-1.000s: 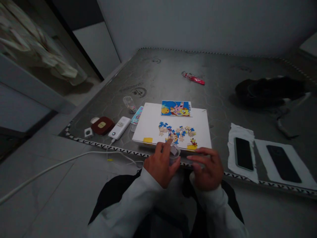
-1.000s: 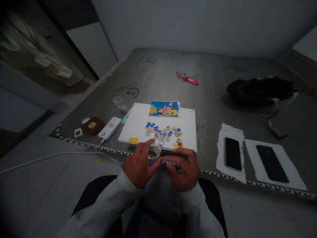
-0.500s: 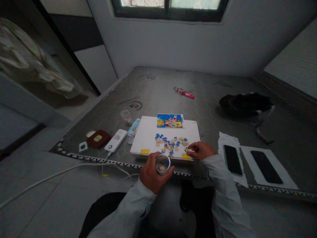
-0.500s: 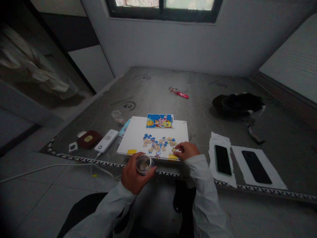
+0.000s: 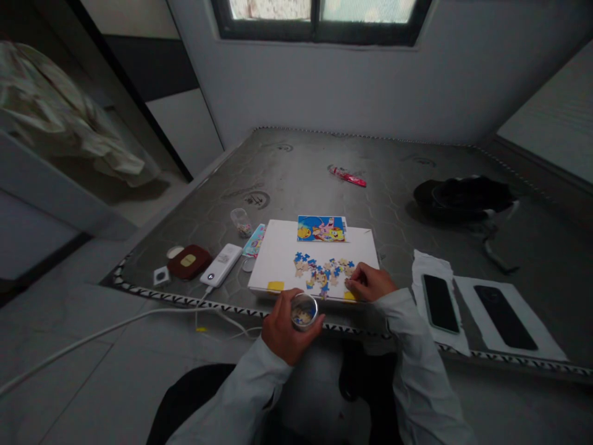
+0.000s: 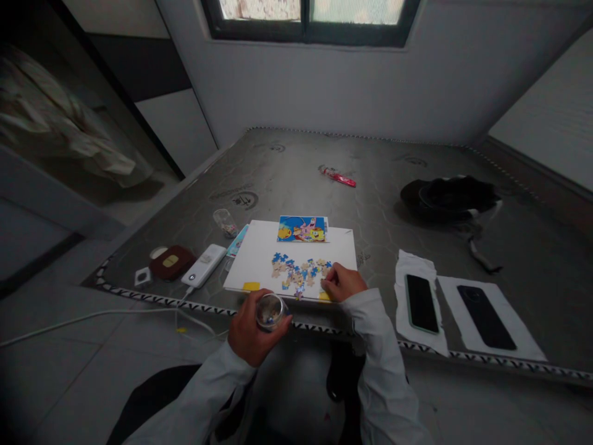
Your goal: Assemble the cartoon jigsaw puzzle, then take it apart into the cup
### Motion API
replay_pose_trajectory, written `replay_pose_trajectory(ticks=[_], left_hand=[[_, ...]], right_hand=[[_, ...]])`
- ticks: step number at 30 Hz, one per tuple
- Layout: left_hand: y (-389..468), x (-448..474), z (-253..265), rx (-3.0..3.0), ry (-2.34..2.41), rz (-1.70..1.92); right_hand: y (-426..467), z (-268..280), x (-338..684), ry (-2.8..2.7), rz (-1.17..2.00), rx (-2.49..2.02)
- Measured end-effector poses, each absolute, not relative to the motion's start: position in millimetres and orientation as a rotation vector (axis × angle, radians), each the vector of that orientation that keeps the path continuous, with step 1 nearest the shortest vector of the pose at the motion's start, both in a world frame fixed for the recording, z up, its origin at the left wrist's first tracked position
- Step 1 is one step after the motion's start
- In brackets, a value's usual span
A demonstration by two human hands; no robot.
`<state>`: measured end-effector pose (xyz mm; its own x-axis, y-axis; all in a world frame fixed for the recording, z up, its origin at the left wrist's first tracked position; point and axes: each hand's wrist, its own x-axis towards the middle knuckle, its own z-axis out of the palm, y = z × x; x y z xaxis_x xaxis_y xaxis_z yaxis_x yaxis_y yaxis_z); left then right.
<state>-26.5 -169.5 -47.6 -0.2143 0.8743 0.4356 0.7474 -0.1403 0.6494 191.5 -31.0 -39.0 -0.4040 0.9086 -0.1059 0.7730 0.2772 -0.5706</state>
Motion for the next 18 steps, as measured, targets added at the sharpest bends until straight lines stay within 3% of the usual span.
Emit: replay_pose_trajectory(ticks=[8, 18], left_hand=[[-173, -23, -53, 1.922, 1.892, 1.262], [-171, -24, -60, 1.989, 1.914, 1.32]], right_hand=[[-45, -30, 165, -2.546, 0.936, -1.279], [-48, -34, 139, -2.696, 0.82, -1.267]])
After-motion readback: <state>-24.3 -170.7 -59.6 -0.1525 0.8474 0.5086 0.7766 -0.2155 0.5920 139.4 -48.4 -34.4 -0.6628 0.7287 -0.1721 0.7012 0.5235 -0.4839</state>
